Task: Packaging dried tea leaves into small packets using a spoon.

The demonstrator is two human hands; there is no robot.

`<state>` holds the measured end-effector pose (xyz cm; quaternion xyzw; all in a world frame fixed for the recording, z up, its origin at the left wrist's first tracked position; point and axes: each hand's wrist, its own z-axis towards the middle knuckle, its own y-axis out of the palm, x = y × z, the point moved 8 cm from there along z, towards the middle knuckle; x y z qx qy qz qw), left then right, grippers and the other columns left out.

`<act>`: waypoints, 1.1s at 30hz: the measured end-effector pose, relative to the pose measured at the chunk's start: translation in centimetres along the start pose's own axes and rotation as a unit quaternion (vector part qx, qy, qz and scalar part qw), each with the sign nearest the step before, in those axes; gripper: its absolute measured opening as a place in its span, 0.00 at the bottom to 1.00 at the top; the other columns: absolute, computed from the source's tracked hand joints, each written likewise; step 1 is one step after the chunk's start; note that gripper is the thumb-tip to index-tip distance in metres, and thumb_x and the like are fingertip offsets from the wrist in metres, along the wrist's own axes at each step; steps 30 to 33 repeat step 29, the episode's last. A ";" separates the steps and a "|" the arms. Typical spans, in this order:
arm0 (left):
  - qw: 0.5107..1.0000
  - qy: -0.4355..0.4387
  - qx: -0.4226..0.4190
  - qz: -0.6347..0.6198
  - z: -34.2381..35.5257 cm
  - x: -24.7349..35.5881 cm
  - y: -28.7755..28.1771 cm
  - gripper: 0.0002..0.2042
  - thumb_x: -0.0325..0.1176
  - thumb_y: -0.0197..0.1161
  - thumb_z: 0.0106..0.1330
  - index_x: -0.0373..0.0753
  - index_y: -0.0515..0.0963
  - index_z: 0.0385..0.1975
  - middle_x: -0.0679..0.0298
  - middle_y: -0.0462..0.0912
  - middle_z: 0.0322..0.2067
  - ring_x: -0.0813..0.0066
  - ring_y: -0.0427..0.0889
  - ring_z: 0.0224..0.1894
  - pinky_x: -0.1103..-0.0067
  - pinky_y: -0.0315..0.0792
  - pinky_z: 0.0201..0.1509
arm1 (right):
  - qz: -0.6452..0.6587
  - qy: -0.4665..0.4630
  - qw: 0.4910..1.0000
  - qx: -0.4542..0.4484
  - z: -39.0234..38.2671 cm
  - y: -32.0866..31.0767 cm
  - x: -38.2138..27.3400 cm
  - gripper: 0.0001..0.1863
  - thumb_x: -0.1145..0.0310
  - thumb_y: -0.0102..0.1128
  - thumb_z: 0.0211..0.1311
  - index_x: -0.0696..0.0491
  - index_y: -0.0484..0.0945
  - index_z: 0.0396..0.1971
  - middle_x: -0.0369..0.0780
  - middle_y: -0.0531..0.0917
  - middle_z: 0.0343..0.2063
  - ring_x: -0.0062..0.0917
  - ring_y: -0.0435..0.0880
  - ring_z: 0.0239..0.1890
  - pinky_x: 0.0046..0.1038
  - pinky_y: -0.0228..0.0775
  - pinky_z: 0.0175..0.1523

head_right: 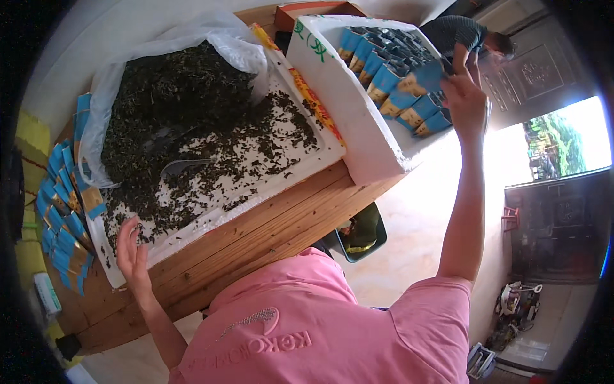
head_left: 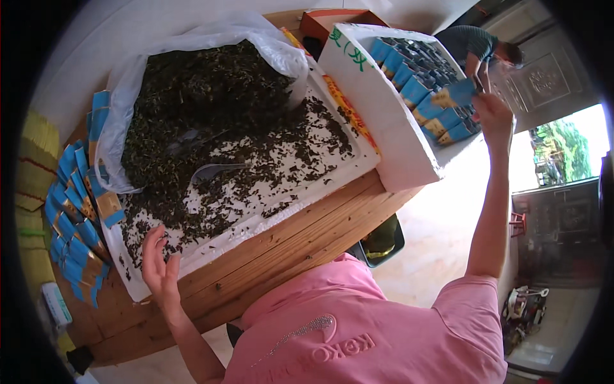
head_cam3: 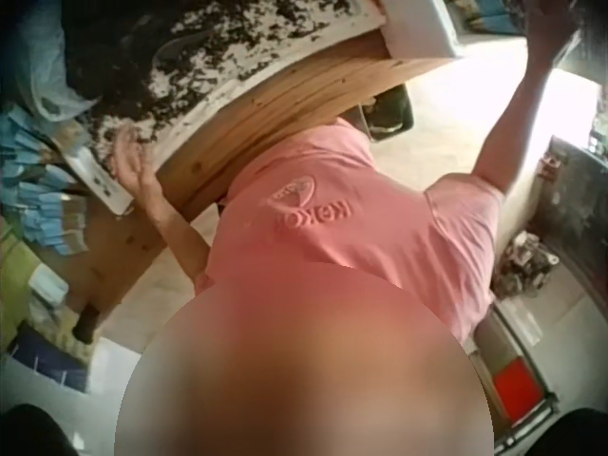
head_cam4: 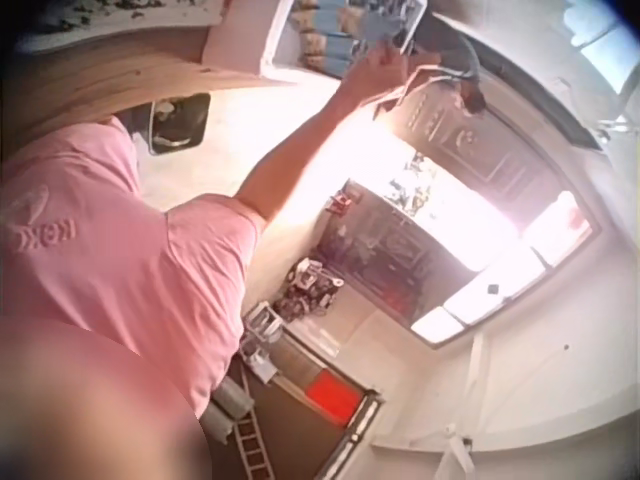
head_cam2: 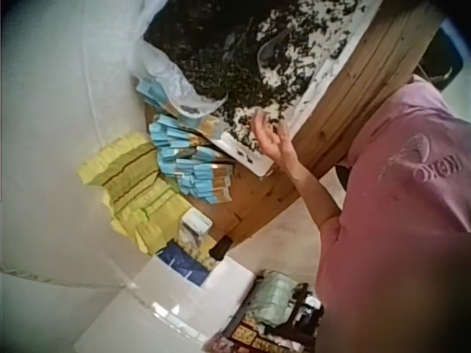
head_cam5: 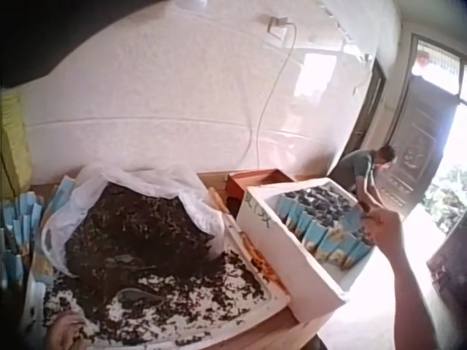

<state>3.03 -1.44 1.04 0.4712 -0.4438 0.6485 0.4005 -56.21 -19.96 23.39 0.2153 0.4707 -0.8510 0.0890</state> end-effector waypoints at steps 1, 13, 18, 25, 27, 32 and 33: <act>1.000 0.002 0.013 -0.002 -0.5 0.3 -0.2 0.28 0.37 0.63 0.60 0.30 0.69 0.58 0.54 0.69 0.59 0.64 0.67 0.63 0.70 0.58 0.67 | -0.004 0.001 1.000 0.001 0.0 -0.1 1.5 0.09 0.69 0.63 0.59 0.59 0.83 0.34 0.35 0.81 0.21 0.15 0.78 0.23 0.17 0.68 0.29; 0.999 0.029 0.012 -0.003 -1.8 0.1 -0.9 0.28 0.34 0.62 0.58 0.26 0.68 0.57 0.52 0.68 0.60 0.61 0.64 0.65 0.65 0.51 0.71 | -0.180 0.077 0.972 -0.130 0.4 6.8 11.8 0.11 0.65 0.59 0.52 0.56 0.85 0.29 0.43 0.83 0.19 0.28 0.86 0.23 0.30 0.76 0.34; 1.000 0.015 -0.006 -0.007 -0.2 0.8 -1.0 0.28 0.38 0.60 0.61 0.28 0.68 0.59 0.52 0.70 0.59 0.63 0.65 0.65 0.66 0.53 0.69 | -0.146 0.053 0.976 -0.155 1.1 7.7 12.2 0.11 0.66 0.57 0.52 0.57 0.84 0.27 0.43 0.83 0.19 0.28 0.85 0.19 0.27 0.76 0.30; 0.998 0.005 0.000 -0.068 4.7 2.3 1.0 0.23 0.30 0.63 0.58 0.31 0.72 0.54 0.56 0.77 0.52 0.68 0.73 0.58 0.73 0.63 0.63 | -0.063 -0.022 0.980 -0.189 2.1 8.6 14.6 0.07 0.73 0.55 0.53 0.58 0.75 0.19 0.34 0.74 0.13 0.17 0.74 0.16 0.22 0.66 0.19; 0.993 -0.015 0.025 -0.110 6.3 2.0 1.7 0.20 0.26 0.63 0.59 0.33 0.74 0.53 0.57 0.78 0.50 0.70 0.75 0.56 0.75 0.65 0.61 | -0.035 0.013 0.981 -0.188 2.2 8.7 15.6 0.06 0.72 0.55 0.52 0.57 0.79 0.29 0.33 0.73 0.14 0.17 0.74 0.15 0.20 0.67 0.17; 0.990 -0.021 0.049 -0.130 6.6 1.0 0.8 0.19 0.25 0.63 0.60 0.34 0.74 0.53 0.57 0.79 0.49 0.71 0.75 0.55 0.76 0.66 0.60 | -0.027 0.004 0.972 -0.234 3.6 11.4 15.6 0.11 0.72 0.54 0.52 0.57 0.80 0.34 0.35 0.76 0.16 0.18 0.76 0.14 0.20 0.69 0.16; 0.990 -0.021 0.049 -0.130 6.6 1.0 0.8 0.19 0.25 0.63 0.60 0.34 0.74 0.53 0.57 0.79 0.49 0.71 0.75 0.55 0.76 0.66 0.60 | -0.027 0.004 0.972 -0.234 3.6 11.4 15.6 0.11 0.72 0.54 0.52 0.57 0.80 0.34 0.35 0.76 0.16 0.18 0.76 0.14 0.20 0.69 0.16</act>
